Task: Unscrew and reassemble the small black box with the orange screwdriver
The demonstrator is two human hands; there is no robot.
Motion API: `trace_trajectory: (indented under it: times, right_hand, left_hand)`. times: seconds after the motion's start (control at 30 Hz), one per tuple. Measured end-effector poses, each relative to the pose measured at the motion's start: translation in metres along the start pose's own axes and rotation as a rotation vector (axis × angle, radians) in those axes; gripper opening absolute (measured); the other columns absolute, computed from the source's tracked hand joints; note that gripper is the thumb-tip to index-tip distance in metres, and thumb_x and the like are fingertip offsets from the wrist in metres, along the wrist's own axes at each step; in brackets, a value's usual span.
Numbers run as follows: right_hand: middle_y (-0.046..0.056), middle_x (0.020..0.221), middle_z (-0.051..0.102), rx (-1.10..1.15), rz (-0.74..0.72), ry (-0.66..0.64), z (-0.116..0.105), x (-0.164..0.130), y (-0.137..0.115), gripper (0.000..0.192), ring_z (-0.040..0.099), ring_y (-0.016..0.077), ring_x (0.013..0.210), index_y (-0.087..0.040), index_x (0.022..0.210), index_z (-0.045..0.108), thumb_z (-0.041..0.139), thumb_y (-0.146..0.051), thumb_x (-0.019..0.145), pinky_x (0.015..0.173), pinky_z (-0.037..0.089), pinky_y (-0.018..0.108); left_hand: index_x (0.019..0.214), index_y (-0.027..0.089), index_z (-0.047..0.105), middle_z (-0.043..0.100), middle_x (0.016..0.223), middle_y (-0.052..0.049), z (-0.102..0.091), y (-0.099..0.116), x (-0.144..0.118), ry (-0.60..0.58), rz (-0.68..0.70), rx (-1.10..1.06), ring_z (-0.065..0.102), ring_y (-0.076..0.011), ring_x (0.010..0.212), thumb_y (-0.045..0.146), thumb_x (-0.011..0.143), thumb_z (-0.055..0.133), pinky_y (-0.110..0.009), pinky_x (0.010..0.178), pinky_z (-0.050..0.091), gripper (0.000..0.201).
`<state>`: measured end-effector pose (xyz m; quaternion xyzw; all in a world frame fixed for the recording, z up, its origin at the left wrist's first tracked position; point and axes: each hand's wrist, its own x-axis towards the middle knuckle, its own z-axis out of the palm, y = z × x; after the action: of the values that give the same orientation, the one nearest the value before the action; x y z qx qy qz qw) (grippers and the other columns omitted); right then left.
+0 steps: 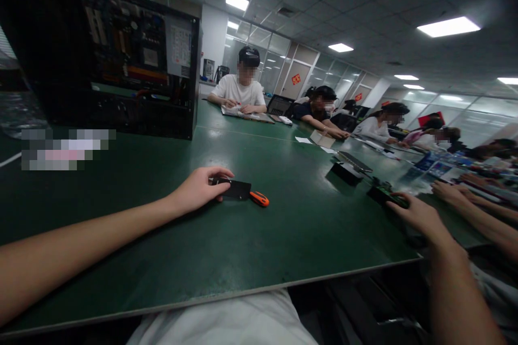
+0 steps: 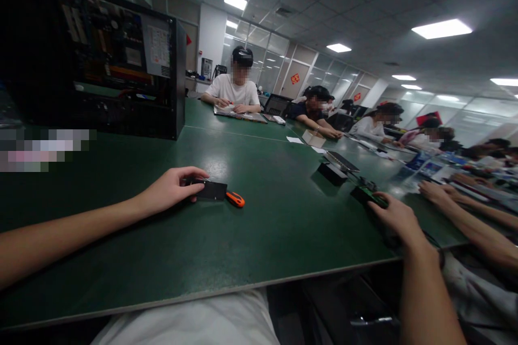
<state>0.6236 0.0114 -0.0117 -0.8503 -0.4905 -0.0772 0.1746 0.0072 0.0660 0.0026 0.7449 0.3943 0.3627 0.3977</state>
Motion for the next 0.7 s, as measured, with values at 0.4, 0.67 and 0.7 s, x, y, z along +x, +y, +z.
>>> trace_trajectory:
  times: [0.4,0.67,0.7]
  right_hand:
    - [0.008,0.116,0.070,0.715,-0.841,-0.392,-0.053,-0.107,-0.284,0.038,0.066,0.0206,0.105,-0.021,0.114,0.065,0.052,-0.053,0.097,0.092,0.052,0.035]
    - [0.000,0.085,0.065,0.781,-0.998,-1.005,-0.031,-0.148,-0.357,0.038,0.056,0.0114,0.071,-0.018,0.097,0.057,0.051,-0.055,0.098,0.060,0.045,0.023]
    - [0.000,0.084,0.065,0.816,-0.994,-1.012,-0.030,-0.147,-0.354,0.037,0.057,0.0118,0.072,-0.019,0.096,0.058,0.053,-0.055,0.097,0.061,0.045,0.023]
  left_hand:
    - [0.084,0.014,0.069,0.072,0.070,-0.002,0.012,0.014,-0.010,0.039,0.011,-0.144,0.065,-0.0163,0.066,0.040,0.078,0.076,-0.025,0.062,0.046,0.027]
    - [0.084,0.015,0.071,0.073,0.078,-0.002,0.015,0.014,-0.018,0.111,0.179,-0.035,0.067,-0.0177,0.074,0.037,0.081,0.075,-0.028,0.070,0.052,0.023]
    - [0.086,0.015,0.071,0.074,0.080,-0.003,0.015,0.014,-0.018,0.105,0.188,-0.027,0.067,-0.0180,0.075,0.037,0.082,0.074,-0.028,0.071,0.053,0.022]
